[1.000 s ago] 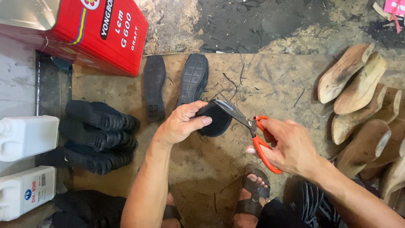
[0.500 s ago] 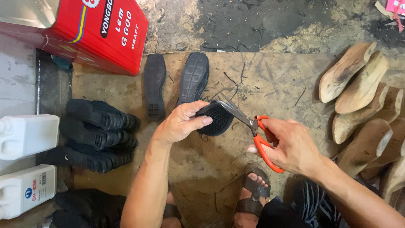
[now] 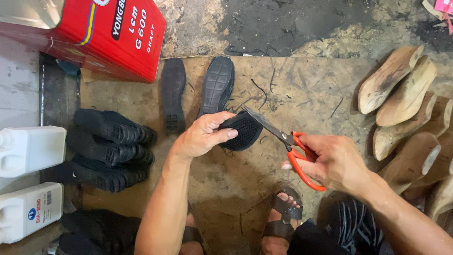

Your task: The person sits at a workbench and trims the edges of black rubber shoe soles with red-handled scissors, rotating each sole to cut excess material around the perimeter, then sets the trimmed sole aside and picks up the next one.

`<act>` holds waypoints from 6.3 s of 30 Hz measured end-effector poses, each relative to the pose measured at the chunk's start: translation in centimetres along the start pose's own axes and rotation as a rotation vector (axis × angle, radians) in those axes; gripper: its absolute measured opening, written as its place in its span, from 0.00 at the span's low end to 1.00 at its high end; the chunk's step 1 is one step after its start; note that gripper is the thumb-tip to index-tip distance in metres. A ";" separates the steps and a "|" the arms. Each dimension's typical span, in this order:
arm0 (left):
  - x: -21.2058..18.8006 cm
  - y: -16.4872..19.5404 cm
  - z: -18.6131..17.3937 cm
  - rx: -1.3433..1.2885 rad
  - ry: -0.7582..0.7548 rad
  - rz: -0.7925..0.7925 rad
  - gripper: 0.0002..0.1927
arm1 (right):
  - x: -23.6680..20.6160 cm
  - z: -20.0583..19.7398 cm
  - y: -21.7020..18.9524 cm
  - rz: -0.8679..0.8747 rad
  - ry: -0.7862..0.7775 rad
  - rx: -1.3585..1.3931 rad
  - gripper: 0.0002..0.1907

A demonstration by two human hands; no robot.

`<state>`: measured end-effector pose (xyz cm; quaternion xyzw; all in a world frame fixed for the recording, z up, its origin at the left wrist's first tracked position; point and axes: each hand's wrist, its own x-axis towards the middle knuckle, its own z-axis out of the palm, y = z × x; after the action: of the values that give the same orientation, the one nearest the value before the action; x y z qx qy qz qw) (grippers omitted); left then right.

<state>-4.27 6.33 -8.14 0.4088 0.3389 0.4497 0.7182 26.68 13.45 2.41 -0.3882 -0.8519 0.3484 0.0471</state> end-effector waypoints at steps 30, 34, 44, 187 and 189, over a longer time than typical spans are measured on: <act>2.7 -3.2 5.1 -0.596 0.369 0.320 0.15 | 0.4 3.5 0.6 0.403 0.021 0.563 0.16; 1.4 -0.9 2.4 -0.484 0.435 0.443 0.14 | 0.2 3.3 1.1 0.202 0.079 0.233 0.21; 0.9 -0.6 1.9 -0.495 0.374 0.401 0.17 | 0.6 3.3 0.7 -0.002 0.160 -0.025 0.25; 1.9 -3.0 4.9 -0.593 0.287 0.258 0.16 | 0.7 5.0 0.8 0.077 0.128 0.057 0.24; 2.0 -3.3 5.5 -0.615 0.245 0.258 0.17 | 1.0 4.8 0.4 0.113 0.140 0.013 0.25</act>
<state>2.41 5.74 -8.90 0.1557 0.2169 0.6636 0.6988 24.59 11.66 -1.66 -0.4587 -0.8209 0.3281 0.0895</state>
